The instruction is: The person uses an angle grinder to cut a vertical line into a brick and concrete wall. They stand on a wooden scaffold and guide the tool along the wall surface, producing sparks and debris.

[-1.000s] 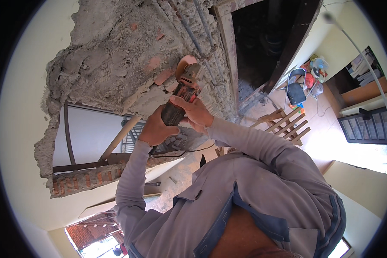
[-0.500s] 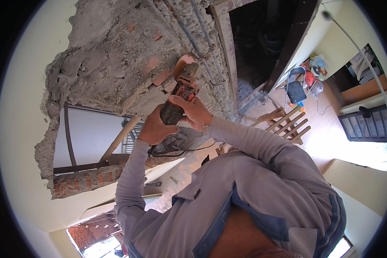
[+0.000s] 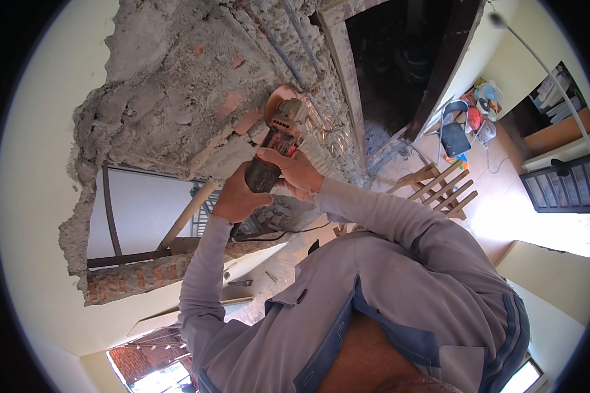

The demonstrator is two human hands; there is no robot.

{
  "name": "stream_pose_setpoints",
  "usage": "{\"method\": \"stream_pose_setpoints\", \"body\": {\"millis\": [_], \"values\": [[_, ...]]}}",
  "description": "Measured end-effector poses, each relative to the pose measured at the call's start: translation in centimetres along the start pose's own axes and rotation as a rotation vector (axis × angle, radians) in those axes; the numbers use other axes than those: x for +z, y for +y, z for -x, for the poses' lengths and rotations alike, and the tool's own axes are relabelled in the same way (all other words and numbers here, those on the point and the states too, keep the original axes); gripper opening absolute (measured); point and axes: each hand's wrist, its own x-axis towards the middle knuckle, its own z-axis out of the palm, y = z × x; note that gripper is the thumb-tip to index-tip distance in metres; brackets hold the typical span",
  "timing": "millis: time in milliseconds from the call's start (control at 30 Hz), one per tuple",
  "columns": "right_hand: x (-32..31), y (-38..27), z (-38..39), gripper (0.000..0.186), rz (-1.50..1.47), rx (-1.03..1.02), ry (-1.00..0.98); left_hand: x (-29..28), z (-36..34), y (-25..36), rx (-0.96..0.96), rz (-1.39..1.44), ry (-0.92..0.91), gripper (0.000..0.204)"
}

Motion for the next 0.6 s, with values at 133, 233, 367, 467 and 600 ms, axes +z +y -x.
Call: {"method": "stream_pose_setpoints", "body": {"millis": [133, 233, 367, 467, 600], "values": [[-0.2, 0.1, -0.1, 0.028, 0.022, -0.004, -0.006, 0.0, 0.0, 0.2, -0.012, -0.031, 0.002, 0.079], [-0.2, 0.1, -0.1, 0.027, 0.016, -0.003, -0.012, -0.1, 0.1, 0.6, -0.011, -0.047, 0.001, 0.08], [-0.1, 0.0, -0.1, 0.028, 0.019, -0.005, -0.018, -0.3, 0.3, 1.2, -0.072, -0.027, -0.016, 0.072], [-0.1, 0.0, 0.1, 0.029, 0.015, -0.004, -0.021, -0.2, 0.3, 1.3, -0.06, -0.022, -0.01, 0.074], [-0.1, -0.2, 0.1, 0.031, 0.019, 0.012, -0.007, -0.1, 0.2, 1.2, -0.053, -0.023, -0.008, 0.079]]}}
